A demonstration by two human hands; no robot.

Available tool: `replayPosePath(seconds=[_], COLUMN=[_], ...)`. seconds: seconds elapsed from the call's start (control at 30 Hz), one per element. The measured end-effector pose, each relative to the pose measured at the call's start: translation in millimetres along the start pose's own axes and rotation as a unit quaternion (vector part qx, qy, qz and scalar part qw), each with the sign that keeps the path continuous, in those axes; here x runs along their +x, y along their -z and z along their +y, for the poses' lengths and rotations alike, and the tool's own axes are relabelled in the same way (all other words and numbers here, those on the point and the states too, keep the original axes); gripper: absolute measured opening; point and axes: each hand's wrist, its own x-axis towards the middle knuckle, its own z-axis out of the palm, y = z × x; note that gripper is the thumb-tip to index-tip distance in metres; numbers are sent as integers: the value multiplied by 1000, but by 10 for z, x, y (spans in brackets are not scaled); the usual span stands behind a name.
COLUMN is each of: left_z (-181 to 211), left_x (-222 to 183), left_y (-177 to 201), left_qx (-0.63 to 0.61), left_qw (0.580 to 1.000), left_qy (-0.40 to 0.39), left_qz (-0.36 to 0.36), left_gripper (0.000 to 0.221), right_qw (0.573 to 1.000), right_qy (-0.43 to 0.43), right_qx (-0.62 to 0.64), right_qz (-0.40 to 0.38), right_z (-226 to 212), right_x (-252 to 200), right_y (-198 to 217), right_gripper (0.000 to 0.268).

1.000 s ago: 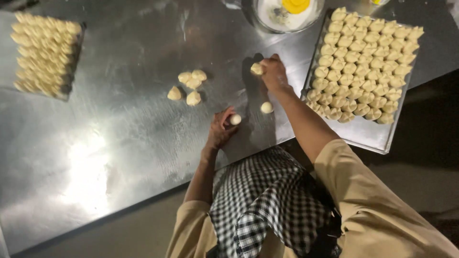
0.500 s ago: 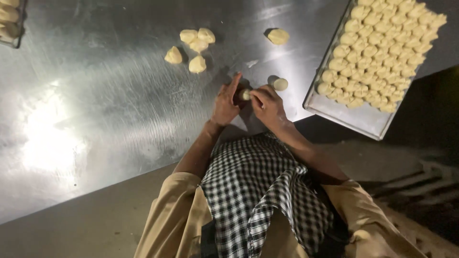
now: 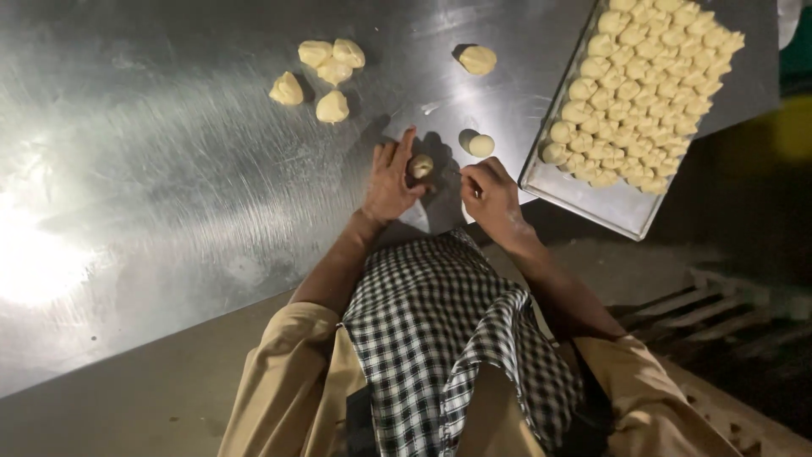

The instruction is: Shaping small pieces of dough into balls and placing them on a tray.

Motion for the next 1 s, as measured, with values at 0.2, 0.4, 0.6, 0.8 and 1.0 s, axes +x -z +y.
replayPosePath(seconds=[0.2, 0.4, 0.6, 0.8, 1.0], left_z=[-83, -70, -248, 122, 287], left_x=[-22, -1, -51, 215, 838], left_y=[-11, -38, -138, -115, -652], left_qx=[-19, -23, -4, 60, 44], left_qw=[993, 999, 999, 996, 985], left_qy=[-114, -28, -39, -2, -94], left_qz=[-1, 1, 9, -67, -138], left_gripper=[117, 105, 97, 117, 127], right_qw=[996, 995, 999, 997, 990], right_qy=[-58, -48, -22, -62, -52], right_qx=[46, 74, 46, -9, -21], right_qz=[50, 37, -9, 54, 133], right_z=[-106, -100, 59, 335, 465], right_x=[-20, 112, -37, -158, 81], right_y=[-200, -499, -378, 235, 314], right_gripper=[20, 21, 23, 20, 21])
